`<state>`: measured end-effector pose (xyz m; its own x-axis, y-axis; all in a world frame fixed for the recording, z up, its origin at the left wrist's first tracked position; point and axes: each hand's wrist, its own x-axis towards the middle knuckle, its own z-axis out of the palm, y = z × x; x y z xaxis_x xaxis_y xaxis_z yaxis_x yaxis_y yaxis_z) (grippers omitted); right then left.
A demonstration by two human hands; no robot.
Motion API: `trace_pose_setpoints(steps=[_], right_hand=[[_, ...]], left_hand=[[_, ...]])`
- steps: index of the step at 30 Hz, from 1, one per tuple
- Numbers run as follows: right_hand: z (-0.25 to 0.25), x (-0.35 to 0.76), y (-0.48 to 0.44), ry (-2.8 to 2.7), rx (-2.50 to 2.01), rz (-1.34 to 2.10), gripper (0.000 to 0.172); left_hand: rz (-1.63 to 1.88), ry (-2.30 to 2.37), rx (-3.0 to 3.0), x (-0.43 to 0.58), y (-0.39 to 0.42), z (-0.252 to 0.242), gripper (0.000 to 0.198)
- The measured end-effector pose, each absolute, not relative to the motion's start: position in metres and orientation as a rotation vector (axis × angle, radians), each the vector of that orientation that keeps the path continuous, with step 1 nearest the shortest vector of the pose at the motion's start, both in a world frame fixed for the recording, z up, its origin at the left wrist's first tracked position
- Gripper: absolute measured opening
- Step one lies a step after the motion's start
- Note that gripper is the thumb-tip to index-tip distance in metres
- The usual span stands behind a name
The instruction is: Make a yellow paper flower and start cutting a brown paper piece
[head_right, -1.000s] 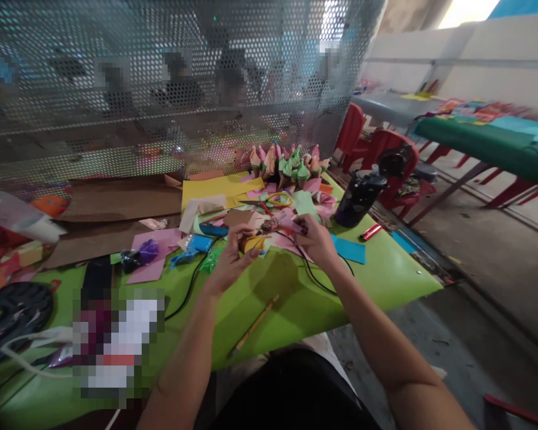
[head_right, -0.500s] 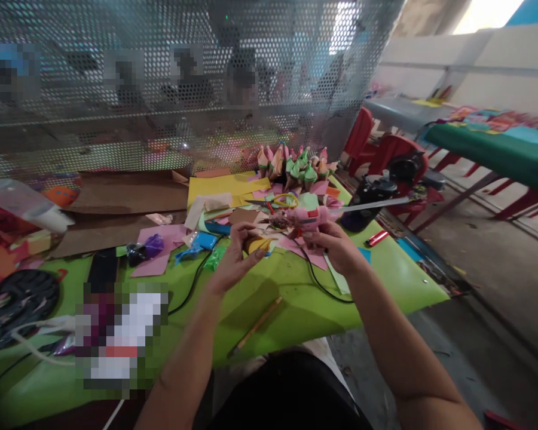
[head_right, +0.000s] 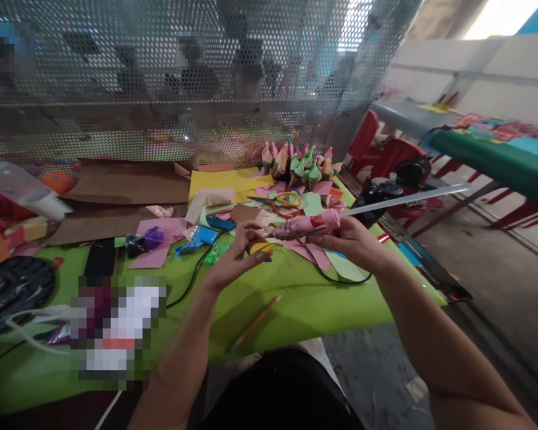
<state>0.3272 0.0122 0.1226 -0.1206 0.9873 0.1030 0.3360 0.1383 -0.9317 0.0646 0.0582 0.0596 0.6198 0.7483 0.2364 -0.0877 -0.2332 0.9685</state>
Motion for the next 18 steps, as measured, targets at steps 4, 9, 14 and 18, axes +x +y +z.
trace_pose_setpoints(steps=[4, 9, 14, 18], right_hand=[[0.13, 0.326, 0.012, -1.703, -1.322, 0.968, 0.05], [0.13, 0.322, 0.012, -1.748, -1.299, 0.947, 0.048], [0.131, 0.32, 0.012, -1.77, -1.303, 0.934, 0.05], [0.133, 0.317, 0.011, -1.823, -1.288, 0.874, 0.047]], left_hand=[[0.836, 0.544, 1.592, 0.064, 0.056, 0.064, 0.057], [0.815, 0.537, 1.571, 0.064, 0.055, 0.063, 0.056], [0.797, 0.529, 1.591, 0.064, 0.055, 0.063, 0.054], [0.788, 0.534, 1.61, 0.063, 0.055, 0.065, 0.053]])
